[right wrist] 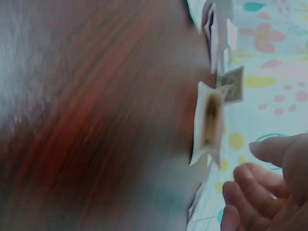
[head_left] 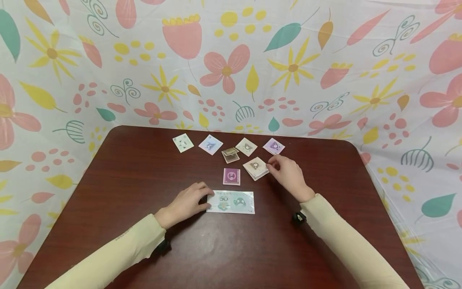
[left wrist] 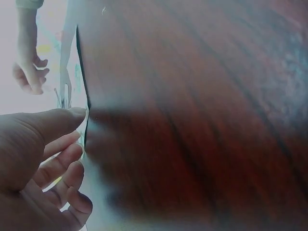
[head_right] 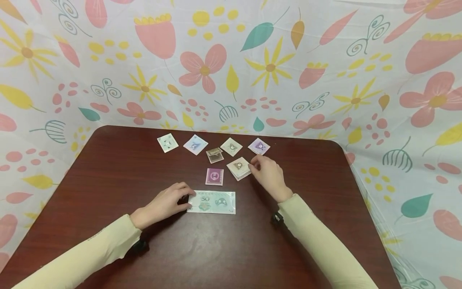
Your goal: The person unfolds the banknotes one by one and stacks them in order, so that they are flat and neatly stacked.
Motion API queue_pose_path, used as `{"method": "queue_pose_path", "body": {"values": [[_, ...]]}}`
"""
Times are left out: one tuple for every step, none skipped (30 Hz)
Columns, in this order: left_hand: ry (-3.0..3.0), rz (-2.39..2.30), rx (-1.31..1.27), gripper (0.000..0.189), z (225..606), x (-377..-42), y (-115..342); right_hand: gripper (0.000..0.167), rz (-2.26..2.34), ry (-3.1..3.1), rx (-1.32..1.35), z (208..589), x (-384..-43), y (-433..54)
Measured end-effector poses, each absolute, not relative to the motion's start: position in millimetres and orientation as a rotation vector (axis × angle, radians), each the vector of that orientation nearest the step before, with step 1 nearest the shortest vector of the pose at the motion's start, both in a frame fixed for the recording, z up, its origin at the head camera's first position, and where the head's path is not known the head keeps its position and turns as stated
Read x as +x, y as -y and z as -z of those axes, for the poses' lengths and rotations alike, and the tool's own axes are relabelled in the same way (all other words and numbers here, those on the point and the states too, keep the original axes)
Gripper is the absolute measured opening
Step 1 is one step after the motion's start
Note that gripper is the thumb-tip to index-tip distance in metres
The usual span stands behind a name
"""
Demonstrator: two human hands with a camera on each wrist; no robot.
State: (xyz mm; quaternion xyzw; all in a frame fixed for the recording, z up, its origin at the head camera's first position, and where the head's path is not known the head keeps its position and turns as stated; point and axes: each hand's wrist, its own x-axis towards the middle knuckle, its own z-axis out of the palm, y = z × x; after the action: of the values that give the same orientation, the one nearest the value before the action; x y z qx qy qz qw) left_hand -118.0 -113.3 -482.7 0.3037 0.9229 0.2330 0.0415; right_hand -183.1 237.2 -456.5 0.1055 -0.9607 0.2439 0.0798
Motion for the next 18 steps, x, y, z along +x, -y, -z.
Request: {"method": "queue_pose_path", "body": {"values": [[-2.826, -0.714, 0.931, 0.031, 483, -118, 113, 0.017, -0.718, 2.886, 0.289, 458, -185, -238], [-2.826, -0.717, 0.933, 0.030, 483, -118, 113, 0.019, -0.704, 2.898, 0.268, 460, -187, -239], [-2.826, -0.720, 0.935, 0.030, 483, -118, 113, 0.020, -0.690, 2.912, 0.249, 462, -189, -240], [-2.825, -0.721, 0.936, 0.030, 483, -117, 113, 0.022, -0.676, 2.923, 0.234, 465, -190, -240], [-2.824, -0.723, 0.938, 0.030, 483, -117, 113, 0.023, -0.665, 2.936, 0.218, 467, -191, -240], [-2.824, -0.726, 0.941, 0.030, 483, -117, 113, 0.024, -0.657, 2.947, 0.204, 470, -192, -241], [-2.825, -0.726, 0.943, 0.030, 483, -117, 113, 0.025, -0.649, 2.958, 0.191, 472, -192, -241], [-2.827, -0.726, 0.944, 0.030, 483, -117, 113, 0.026, -0.642, 2.969, 0.179, 474, -193, -241], [-2.827, -0.726, 0.945, 0.030, 483, -117, 113, 0.027, -0.638, 2.977, 0.170, 476, -193, -241], [-2.829, -0.724, 0.946, 0.030, 483, -118, 112, 0.027, -0.634, 2.986, 0.162, 477, -193, -241], [-2.829, -0.723, 0.946, 0.030, 483, -118, 112, 0.029, -0.631, 2.996, 0.155, 479, -193, -241], [-2.830, -0.720, 0.945, 0.030, 483, -118, 112, 0.030, -0.628, 3.003, 0.150, 480, -193, -241], [-2.830, -0.720, 0.943, 0.030, 483, -118, 112, 0.031, -0.621, 3.008, 0.150, 481, -193, -240], [-2.829, -0.719, 0.940, 0.030, 483, -118, 112, 0.033, -0.614, 3.011, 0.149, 482, -193, -240], [-2.828, -0.719, 0.939, 0.030, 483, -118, 112, 0.034, -0.610, 3.014, 0.151, 483, -193, -239], [-2.827, -0.719, 0.938, 0.031, 483, -118, 112, 0.035, -0.604, 3.017, 0.152, 483, -193, -239], [-2.827, -0.719, 0.935, 0.031, 482, -118, 112, 0.036, -0.600, 3.018, 0.155, 484, -193, -238], [-2.827, -0.718, 0.932, 0.031, 482, -118, 113, 0.037, -0.597, 3.021, 0.157, 484, -194, -237]]}}
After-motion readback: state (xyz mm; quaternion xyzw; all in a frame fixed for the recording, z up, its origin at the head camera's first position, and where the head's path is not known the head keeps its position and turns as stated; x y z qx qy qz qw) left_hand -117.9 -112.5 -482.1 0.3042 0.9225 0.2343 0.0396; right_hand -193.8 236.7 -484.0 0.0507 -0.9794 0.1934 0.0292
